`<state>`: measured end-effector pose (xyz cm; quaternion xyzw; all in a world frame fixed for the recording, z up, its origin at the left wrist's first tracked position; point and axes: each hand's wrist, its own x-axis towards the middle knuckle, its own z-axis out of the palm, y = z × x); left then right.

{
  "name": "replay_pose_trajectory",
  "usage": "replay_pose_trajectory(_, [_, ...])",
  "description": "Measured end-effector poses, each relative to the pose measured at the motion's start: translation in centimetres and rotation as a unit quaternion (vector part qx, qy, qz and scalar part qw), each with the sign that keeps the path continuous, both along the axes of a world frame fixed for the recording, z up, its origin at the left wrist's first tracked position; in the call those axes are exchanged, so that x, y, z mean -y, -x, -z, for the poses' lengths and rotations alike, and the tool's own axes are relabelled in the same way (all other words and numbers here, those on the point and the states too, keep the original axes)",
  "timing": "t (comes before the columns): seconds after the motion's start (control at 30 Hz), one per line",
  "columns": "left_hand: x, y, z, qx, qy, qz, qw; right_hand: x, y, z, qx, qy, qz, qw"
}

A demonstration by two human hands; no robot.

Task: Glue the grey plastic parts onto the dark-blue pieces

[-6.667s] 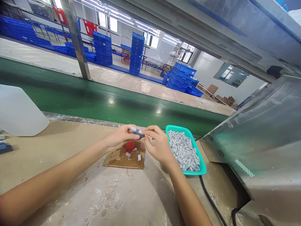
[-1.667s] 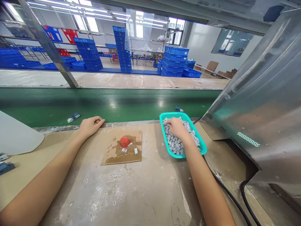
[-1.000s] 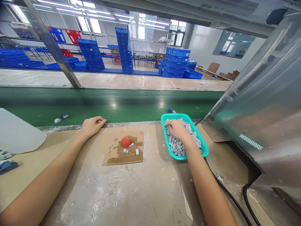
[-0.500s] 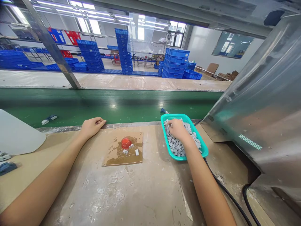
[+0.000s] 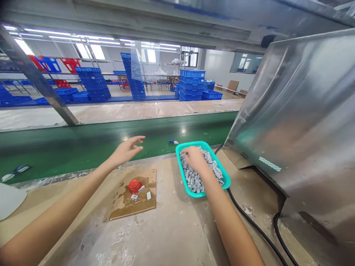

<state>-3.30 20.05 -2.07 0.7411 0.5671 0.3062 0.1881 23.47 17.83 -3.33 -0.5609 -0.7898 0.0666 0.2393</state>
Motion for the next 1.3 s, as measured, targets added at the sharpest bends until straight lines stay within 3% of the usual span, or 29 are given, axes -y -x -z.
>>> replay_pose_trajectory(0.07, [-2.0, -2.9, -0.2, -0.149, 0.001, 0.094, 0.984, 0.0, 0.1, -0.1, 0.003, -0.011, -0.006, 1.0])
replay_pose_trajectory(0.13, [-4.3, -5.5, 0.1, -0.244, 0.034, 0.131, 0.96, 0.0, 0.1, -0.1, 0.002, -0.02, -0.005, 1.0])
replay_pose_trajectory(0.23, [-7.0, -8.3, 0.7, -0.261, 0.054, 0.131, 0.955, 0.0, -0.1, -0.1, 0.003, -0.032, -0.004, 0.999])
replay_pose_trajectory(0.33, [-8.2, -9.1, 1.2, -0.24, 0.062, 0.132, 0.96, -0.1, -0.4, 0.0, 0.004, -0.034, 0.003, 0.999])
replay_pose_trajectory(0.5, [-6.7, -5.9, 1.5, -0.153, 0.086, 0.092, 0.98, -0.4, -0.5, 0.3, -0.008, -0.027, 0.024, 0.999])
replay_pose_trajectory(0.7, [-0.5, 0.5, 0.7, 0.073, 0.093, -0.024, 0.993, -0.3, -0.5, 0.0, -0.046, -0.027, 0.029, 0.998])
replay_pose_trajectory(0.77, [2.2, 2.3, 0.3, 0.245, 0.11, -0.07, 0.961, 0.0, -0.2, -0.4, -0.059, -0.035, 0.034, 0.997])
replay_pose_trajectory(0.8, [3.5, 3.0, 0.1, 0.356, 0.126, -0.091, 0.921, 0.2, 0.2, -0.6, -0.076, -0.039, 0.03, 0.996])
replay_pose_trajectory(0.9, [6.4, 4.3, -0.2, 0.619, 0.177, -0.148, 0.75, 1.3, 2.5, -0.9, -0.166, -0.034, -0.031, 0.985])
replay_pose_trajectory(0.97, [7.2, 4.7, -0.4, 0.665, 0.195, -0.179, 0.698, 2.5, 5.0, -0.8, -0.209, -0.017, -0.103, 0.972])
replay_pose_trajectory(1.03, [7.3, 4.8, -0.7, 0.675, 0.191, -0.193, 0.686, 3.8, 7.5, -0.5, -0.196, -0.003, -0.167, 0.966])
replay_pose_trajectory(1.1, [7.2, 4.9, -0.9, 0.67, 0.179, -0.177, 0.699, 5.0, 9.4, -0.1, -0.162, -0.002, -0.206, 0.965])
replay_pose_trajectory(1.2, [7.3, 4.8, -1.0, 0.649, 0.191, -0.125, 0.726, 6.1, 10.8, 0.4, -0.122, -0.008, -0.221, 0.967])
replay_pose_trajectory(1.3, [7.6, 4.5, -1.0, 0.638, 0.206, -0.104, 0.734, 6.3, 10.9, 0.8, -0.113, -0.01, -0.217, 0.97])
